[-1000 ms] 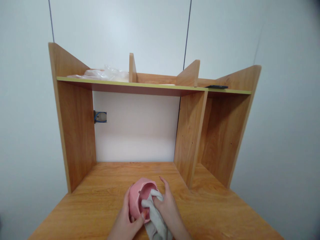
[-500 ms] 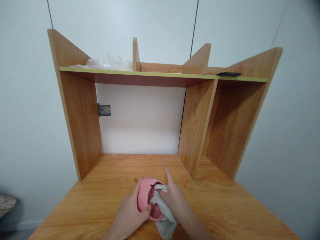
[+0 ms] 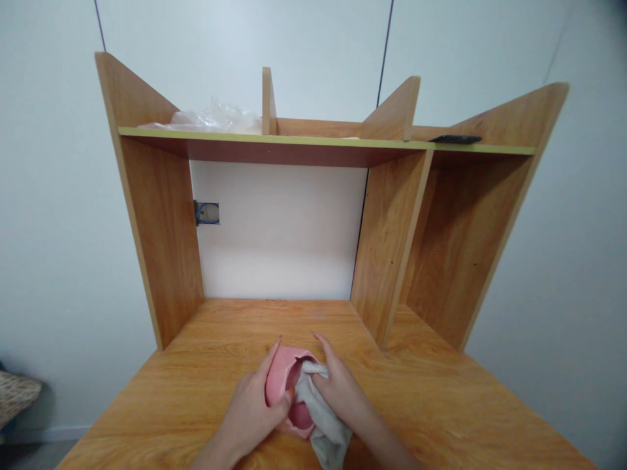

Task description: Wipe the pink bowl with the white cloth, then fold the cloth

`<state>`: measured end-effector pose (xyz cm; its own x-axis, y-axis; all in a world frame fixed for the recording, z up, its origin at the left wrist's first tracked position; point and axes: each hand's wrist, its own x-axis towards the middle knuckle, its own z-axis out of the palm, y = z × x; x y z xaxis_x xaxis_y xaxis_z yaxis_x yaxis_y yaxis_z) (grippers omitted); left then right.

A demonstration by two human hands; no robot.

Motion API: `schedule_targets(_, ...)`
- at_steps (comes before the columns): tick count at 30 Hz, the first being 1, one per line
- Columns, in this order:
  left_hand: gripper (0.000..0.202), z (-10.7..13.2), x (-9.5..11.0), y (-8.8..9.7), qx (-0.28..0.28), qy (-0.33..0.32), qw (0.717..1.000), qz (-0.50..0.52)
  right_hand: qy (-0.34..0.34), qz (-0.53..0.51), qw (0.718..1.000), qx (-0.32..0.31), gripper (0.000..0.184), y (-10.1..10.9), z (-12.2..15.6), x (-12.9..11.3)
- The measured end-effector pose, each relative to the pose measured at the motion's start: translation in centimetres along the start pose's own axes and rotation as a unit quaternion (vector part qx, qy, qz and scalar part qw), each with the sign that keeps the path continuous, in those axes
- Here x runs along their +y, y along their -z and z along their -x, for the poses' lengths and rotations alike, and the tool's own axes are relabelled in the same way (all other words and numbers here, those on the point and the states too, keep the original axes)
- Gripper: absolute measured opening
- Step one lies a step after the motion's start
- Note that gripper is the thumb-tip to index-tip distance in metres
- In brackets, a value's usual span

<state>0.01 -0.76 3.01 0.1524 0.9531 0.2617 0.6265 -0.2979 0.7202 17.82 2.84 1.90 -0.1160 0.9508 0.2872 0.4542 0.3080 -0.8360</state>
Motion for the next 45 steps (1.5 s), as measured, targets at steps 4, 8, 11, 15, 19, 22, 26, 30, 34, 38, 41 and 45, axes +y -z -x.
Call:
schedule_targets(4, 0.073, -0.2, -0.5, -0.4, 0.023, 0.001, 0.998, 0.057, -0.026, -0.057, 0.994, 0.09, 0.064, -0.4, -0.4, 0.8)
schedule_targets(8, 0.086, -0.3, -0.6, -1.3, 0.028, 0.015, 0.991, 0.129, -0.047, -0.097, 0.982, 0.154, 0.061, -0.7, -0.6, 1.1)
schedule_targets(11, 0.086, 0.0, -0.4, -2.2, 0.018, 0.005, 0.986, 0.166, -0.048, -0.111, 0.98, 0.16, 0.059, -0.9, -0.6, 1.1)
schedule_targets(15, 0.073, 0.1, 0.0, -2.7, 0.038, 0.005, 0.98, 0.196, -0.053, -0.104, 0.984, 0.138, 0.059, -1.3, -0.6, 0.9)
schedule_targets(19, 0.067, -0.1, 0.4, -2.2, 0.052, 0.005, 0.98, 0.191, -0.061, -0.066, 0.989, 0.119, 0.065, -1.3, -0.7, 0.6)
schedule_targets(22, 0.065, -0.1, 0.6, -1.8, 0.058, 0.006, 0.983, 0.175, -0.069, -0.038, 0.992, 0.102, 0.068, -1.0, -0.7, 0.3)
schedule_targets(26, 0.065, -0.1, 0.8, -1.7, 0.055, 0.006, 0.985, 0.166, -0.088, -0.007, 0.993, 0.083, 0.07, -0.5, -0.6, -0.4)
schedule_targets(30, 0.065, -0.1, 0.8, -1.6, 0.057, -0.005, 0.987, 0.147, -0.079, 0.02, 0.993, 0.091, 0.07, -0.1, -0.6, -1.0)
schedule_targets(34, 0.065, 0.0, 0.8, -1.3, 0.045, -0.001, 0.995, 0.094, -0.073, 0.048, 0.993, 0.08, 0.074, 0.5, -0.6, -0.9)
schedule_targets(38, 0.064, 0.1, 0.7, -1.1, 0.036, 0.02, 0.997, 0.065, -0.066, 0.07, 0.994, 0.057, 0.075, 0.8, -0.5, -1.0)
schedule_targets(41, 0.064, 0.0, 0.6, -0.9, 0.042, 0.015, 0.995, 0.085, -0.061, 0.072, 0.995, 0.041, 0.073, 0.8, -0.3, -1.3)
schedule_targets(45, 0.063, -0.2, 0.7, -0.5, 0.04, 0.008, 0.995, 0.09, -0.065, 0.087, 0.994, 0.03, 0.074, 0.7, -0.1, -1.8)
